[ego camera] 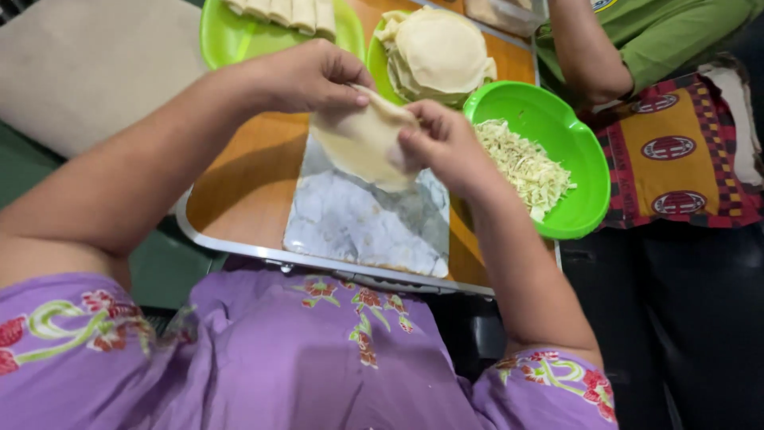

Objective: Wrapping shredded cabbage in dough wrappers to prepare spring rolls.

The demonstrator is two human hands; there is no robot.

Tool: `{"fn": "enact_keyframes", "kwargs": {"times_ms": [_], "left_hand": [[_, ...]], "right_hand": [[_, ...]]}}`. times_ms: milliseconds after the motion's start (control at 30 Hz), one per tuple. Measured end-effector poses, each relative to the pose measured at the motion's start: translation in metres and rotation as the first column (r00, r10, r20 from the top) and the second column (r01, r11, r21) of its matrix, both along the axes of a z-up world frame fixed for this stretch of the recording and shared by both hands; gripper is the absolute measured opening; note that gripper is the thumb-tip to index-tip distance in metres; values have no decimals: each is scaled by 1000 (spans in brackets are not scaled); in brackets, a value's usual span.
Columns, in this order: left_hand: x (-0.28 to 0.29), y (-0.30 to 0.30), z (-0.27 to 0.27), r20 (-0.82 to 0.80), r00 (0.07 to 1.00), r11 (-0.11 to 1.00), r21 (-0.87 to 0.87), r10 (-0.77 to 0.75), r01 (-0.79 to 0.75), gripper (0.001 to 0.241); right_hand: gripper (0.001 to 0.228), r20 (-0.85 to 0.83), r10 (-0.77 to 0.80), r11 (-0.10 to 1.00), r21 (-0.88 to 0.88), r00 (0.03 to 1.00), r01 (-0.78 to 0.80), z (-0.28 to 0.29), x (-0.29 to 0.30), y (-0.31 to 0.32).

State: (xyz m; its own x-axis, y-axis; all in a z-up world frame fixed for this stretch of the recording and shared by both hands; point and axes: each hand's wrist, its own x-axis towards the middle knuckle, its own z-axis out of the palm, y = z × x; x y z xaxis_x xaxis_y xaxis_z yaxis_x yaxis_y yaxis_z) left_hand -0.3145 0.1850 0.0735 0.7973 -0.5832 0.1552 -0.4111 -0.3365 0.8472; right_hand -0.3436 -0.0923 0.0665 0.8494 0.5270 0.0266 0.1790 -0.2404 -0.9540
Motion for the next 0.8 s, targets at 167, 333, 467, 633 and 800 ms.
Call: {"fn": "enact_keyframes", "kwargs": {"times_ms": [167, 333, 467, 633, 800], "left_hand": [[-10, 13, 13, -72, 997, 989, 147, -10, 21, 27], [7, -17, 22, 73, 997, 951, 311, -32, 8, 32], [56, -60, -40, 298, 942, 978, 182, -156, 105, 37], [66, -40, -71, 455, 888, 990, 140, -62, -2, 37], [60, 4, -121, 352, 934, 833, 497, 62, -243, 45]], "right_hand": [[30, -102, 32, 989, 148, 994, -17, -28, -37, 17], [42, -272, 28, 934, 351, 962, 73, -43, -60, 15], [64, -178, -319, 937, 84, 931, 338, -87, -59, -21], [56, 494, -294, 852, -253, 818, 459, -77, -68, -48], [36, 631, -155, 846, -313, 760, 432, -79, -35, -26]]}}
